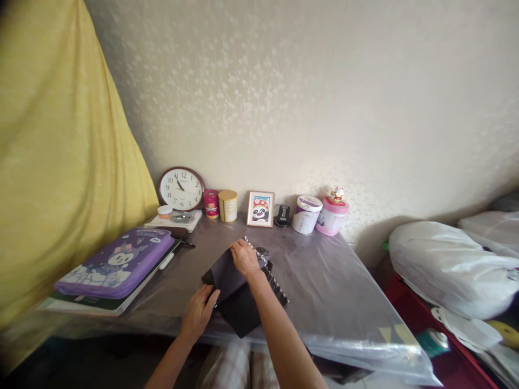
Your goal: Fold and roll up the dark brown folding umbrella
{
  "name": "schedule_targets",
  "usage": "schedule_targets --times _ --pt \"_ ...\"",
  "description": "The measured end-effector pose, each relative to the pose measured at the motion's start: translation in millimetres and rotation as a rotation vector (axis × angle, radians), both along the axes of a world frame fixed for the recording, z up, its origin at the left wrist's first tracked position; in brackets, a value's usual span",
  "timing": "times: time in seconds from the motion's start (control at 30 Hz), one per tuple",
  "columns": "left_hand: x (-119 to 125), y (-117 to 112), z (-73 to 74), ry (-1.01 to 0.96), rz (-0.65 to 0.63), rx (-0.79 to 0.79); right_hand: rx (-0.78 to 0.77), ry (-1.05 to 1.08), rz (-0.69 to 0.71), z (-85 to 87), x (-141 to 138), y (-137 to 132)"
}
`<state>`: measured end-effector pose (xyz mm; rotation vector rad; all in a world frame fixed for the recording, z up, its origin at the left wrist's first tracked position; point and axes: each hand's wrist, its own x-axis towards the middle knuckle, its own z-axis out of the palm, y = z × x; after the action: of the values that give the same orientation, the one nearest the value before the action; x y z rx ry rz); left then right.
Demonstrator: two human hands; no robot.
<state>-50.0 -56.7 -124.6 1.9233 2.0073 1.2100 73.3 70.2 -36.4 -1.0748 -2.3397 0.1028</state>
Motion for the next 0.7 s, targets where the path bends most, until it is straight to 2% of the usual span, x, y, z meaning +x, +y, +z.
schedule_targets --times 0.17,0.33,0.53,0.7 --pt "4 2 0.7 0.057 0.052 -0.021 -0.035 -0.045 -0.019 -5.6 -9 3" --pt "4 4 0.7 0.083 0.071 0.034 -0.040 -0.006 -0.037 -11.2 -8 -4" --pt "3 4 -1.9 0.099 0.077 0.033 -0.037 -0.122 0.099 -26.6 9 -17" --pt "1 5 -5.9 0.085 0.076 0.051 -0.014 -0.076 0.027 -27.0 30 -16"
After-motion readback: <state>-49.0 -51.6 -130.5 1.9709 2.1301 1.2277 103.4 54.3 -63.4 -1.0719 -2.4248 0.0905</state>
